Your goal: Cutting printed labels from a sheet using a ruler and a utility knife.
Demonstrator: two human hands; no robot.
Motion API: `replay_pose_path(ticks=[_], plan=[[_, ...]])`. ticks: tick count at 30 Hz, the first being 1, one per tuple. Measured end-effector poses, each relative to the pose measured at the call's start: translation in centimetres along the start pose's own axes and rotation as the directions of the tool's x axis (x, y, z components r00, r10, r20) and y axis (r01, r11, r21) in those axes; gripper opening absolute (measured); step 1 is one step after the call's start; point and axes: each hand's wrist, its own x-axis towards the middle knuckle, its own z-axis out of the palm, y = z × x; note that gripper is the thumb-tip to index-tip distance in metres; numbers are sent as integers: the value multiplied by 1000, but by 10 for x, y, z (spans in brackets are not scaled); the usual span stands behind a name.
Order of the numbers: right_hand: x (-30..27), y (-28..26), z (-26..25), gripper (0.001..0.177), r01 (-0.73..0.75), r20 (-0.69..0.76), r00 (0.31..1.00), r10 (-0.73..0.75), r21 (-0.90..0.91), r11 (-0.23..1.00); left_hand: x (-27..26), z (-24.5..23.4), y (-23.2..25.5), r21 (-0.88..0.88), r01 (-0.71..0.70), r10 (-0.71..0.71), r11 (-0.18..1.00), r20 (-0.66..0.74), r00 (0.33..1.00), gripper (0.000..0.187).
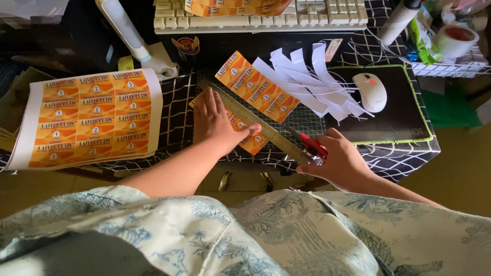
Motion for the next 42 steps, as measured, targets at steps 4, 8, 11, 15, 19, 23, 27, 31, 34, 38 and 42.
replay_pose_path(ticks=[4, 8, 11, 15, 19, 23, 27, 31, 34, 38, 42], plan=[[-2, -9, -3, 52, -36, 1, 999, 36, 67, 997, 1, -4, 4, 46, 39, -40, 998, 20, 999, 137], [12, -35, -2, 29, -96, -92, 990, 110, 145, 985, 5, -8, 7, -29, 64, -63, 998, 27, 998, 139], [44, -74, 2, 27, -62, -56, 996, 74, 197, 978, 4, -20, 12, 11, 73, -74, 997, 75, 994, 142], [94, -113, 25, 35, 114, -10, 993, -114, 17, 993, 11, -5, -3, -56, 8, -7, 998, 25, 1000, 146], [169, -104, 73, 33, 168, 120, 976, -184, 132, 977, 16, 6, -8, -70, 28, -33, 997, -72, 997, 146], [201, -102, 101, 30, 339, 28, 940, -340, 31, 940, 30, 39, -16, 45, -26, 38, 999, -287, 957, 146], [210, -99, 105, 32, 329, 22, 944, -330, 41, 943, 49, 77, -27, 173, -39, 139, 984, -616, 775, 139], [205, -105, 102, 32, 325, 23, 945, -325, 15, 946, 42, 67, -26, 201, -44, 165, 979, -638, 752, 140], [196, -109, 96, 32, 355, 36, 934, -354, -1, 935, 43, 69, -25, 195, -58, 173, 979, -649, 741, 138], [199, -99, 101, 36, 390, 64, 921, -385, -152, 908, 33, 58, -22, 106, -119, 159, 987, -612, 774, 138], [184, -89, 90, 32, 402, 94, 915, -391, -196, 894, 44, 70, -25, 164, -137, 213, 977, -754, 621, 136]])
